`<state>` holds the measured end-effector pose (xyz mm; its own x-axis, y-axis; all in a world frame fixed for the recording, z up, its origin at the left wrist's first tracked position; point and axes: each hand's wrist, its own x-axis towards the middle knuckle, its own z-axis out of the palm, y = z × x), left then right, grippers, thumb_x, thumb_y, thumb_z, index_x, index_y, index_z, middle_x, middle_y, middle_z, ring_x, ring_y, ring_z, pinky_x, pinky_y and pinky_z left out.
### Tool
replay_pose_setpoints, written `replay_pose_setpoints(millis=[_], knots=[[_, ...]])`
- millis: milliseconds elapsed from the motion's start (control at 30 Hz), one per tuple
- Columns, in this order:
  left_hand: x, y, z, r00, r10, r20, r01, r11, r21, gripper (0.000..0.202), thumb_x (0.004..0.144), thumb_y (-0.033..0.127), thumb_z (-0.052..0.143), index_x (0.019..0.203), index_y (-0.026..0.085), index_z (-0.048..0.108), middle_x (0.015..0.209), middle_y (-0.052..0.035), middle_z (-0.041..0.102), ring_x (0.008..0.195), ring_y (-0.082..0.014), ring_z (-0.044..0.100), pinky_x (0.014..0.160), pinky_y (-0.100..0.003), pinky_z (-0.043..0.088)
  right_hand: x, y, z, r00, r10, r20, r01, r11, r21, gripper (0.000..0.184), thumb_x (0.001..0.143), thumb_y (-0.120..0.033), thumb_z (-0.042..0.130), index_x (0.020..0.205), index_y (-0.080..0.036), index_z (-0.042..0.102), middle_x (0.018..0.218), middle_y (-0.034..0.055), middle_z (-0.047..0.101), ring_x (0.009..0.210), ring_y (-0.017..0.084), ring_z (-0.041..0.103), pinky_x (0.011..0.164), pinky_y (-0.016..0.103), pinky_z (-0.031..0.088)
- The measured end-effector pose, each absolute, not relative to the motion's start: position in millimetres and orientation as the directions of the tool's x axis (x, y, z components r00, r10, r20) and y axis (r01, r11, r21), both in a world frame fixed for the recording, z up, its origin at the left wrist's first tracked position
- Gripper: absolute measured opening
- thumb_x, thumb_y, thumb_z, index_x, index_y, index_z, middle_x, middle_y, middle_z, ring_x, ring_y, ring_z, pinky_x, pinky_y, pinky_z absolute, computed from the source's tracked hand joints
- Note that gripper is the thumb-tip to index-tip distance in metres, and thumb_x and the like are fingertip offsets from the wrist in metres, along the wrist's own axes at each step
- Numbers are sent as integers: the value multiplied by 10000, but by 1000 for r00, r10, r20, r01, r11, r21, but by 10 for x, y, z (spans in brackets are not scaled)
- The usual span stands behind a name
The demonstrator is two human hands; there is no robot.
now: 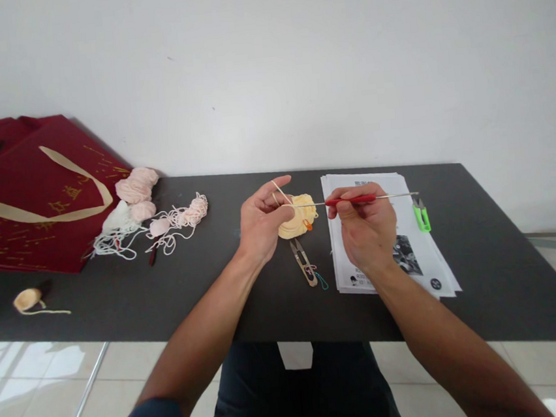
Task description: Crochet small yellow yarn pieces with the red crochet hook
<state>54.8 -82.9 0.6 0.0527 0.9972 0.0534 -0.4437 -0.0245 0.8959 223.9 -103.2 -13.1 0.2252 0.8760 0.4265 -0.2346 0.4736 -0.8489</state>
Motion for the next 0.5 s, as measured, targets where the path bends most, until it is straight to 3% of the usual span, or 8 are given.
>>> replay_pose_setpoints(millis=[300,500], knots=[[506,-847,94,193,981,-21,-505,118,855,512,547,83,674,1046,158,762,687,18,692,559,-112,594,554,-245,468,2225,-1102,-82,206,869,450,-186,486,-854,239,827,-354,844,892,-270,629,892,-11,758,669,128,649,624,303,539],[496,-850,133,215,975,-50,-505,155,849,485,515,87,653,987,139,752,633,16,674,503,-116,569,500,-244,447,2208,-1157,-15,184,848,498,-143,524,-840,208,843,-311,831,894,-273,632,884,-10,765,715,144,679,665,322,553]])
